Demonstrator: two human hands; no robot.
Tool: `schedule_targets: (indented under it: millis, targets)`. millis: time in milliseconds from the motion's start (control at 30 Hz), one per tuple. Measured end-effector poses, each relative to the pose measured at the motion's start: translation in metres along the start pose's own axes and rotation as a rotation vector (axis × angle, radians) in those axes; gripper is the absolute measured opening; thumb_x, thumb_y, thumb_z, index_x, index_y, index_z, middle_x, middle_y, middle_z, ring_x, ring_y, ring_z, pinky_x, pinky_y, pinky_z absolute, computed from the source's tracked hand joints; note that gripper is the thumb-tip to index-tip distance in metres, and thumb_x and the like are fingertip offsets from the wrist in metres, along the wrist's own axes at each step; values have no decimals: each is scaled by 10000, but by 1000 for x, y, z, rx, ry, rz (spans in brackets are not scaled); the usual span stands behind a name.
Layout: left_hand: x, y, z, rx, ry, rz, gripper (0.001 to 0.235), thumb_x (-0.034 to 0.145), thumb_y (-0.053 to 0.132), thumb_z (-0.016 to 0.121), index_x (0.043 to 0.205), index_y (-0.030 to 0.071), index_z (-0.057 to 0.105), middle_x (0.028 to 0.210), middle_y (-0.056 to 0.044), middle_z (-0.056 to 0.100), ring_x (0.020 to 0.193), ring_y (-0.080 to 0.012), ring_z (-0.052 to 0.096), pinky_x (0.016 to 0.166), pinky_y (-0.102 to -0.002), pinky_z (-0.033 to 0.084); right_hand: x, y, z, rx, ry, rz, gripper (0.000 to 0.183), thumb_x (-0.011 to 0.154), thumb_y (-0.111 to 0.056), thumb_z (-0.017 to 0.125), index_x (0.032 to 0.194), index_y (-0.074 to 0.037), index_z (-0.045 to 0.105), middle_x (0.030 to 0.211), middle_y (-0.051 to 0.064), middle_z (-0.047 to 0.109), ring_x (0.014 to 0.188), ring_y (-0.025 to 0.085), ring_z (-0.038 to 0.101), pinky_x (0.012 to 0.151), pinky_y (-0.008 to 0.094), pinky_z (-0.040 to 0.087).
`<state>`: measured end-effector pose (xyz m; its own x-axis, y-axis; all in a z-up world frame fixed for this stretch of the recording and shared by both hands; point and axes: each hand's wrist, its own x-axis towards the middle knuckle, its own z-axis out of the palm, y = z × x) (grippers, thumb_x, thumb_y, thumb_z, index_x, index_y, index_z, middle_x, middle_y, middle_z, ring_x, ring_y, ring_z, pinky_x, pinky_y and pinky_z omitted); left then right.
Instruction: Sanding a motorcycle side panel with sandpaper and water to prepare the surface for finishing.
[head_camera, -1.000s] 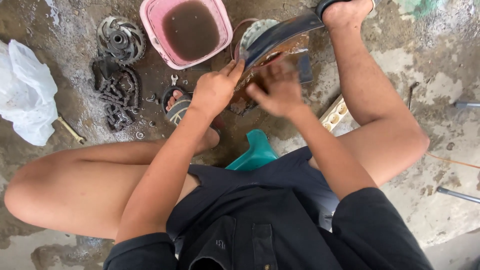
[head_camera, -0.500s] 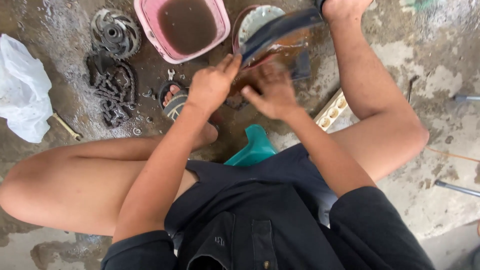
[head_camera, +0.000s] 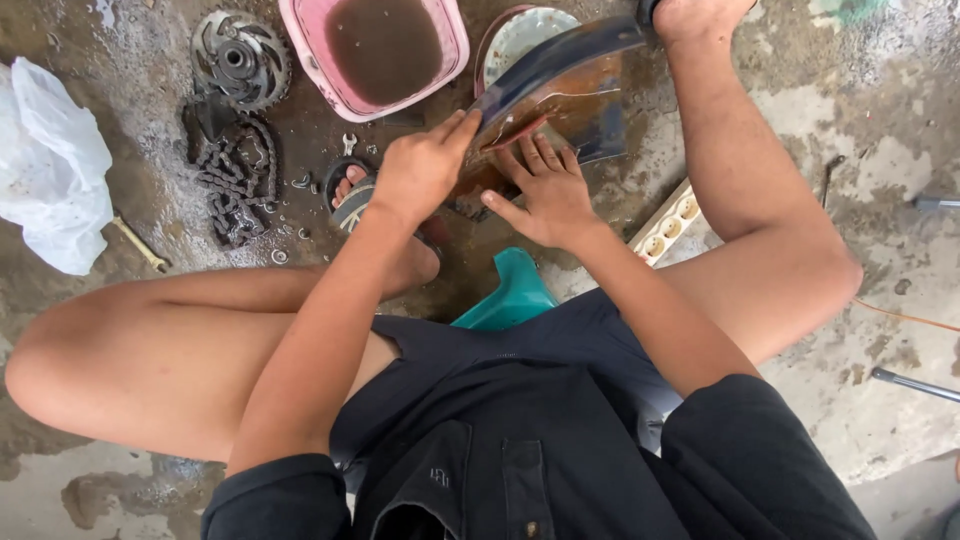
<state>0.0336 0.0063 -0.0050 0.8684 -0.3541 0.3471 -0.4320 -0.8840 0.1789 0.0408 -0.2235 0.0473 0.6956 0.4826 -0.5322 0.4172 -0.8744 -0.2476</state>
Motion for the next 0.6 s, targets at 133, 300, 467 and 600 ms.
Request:
schedule_targets:
  millis: [133, 300, 467, 600]
  targets:
    - [2, -8, 3, -58, 70, 23, 472, 983, 255, 549, 1451, 208, 587, 1240, -54, 745, 651, -241, 741, 578, -384, 615, 13, 31, -31, -93, 51, 137, 776, 1054, -745, 132, 1607, -285, 423, 1670, 153, 350, 1545, 347, 300, 1195, 583, 211]
    - [34, -18, -18, -119, 196, -9, 332, 1010, 203, 581, 1320, 227, 698, 1096, -9, 775, 729, -222, 758, 640, -332, 625, 22, 23, -16, 73, 358, -223, 746, 1028, -733, 360, 1542, -221, 536, 1523, 285, 520, 1444, 462, 451, 1143, 608, 318]
    - [51, -14, -51, -253, 185, -206, 146, 1008, 338, 695, 1122, 285, 770, 925, 69, 776, 755, -173, 762, 668, -288, 611, 31, 17, -45, 54, 221, -87, 778, 1060, -717, 172, 1490, -228, 599, 1533, 185, 530, 1454, 377, 444, 1137, 574, 321]
    - [63, -11, -86, -550, 284, -415, 184, 916, 316, 872, 1019, 178, 805, 847, -28, 783, 804, -255, 769, 712, -344, 616, 12, 11, -36, 350, -55, -38, 906, 967, -743, 55, 1478, -217, 586, 1522, 218, 538, 1445, 429, 452, 1154, 611, 361]
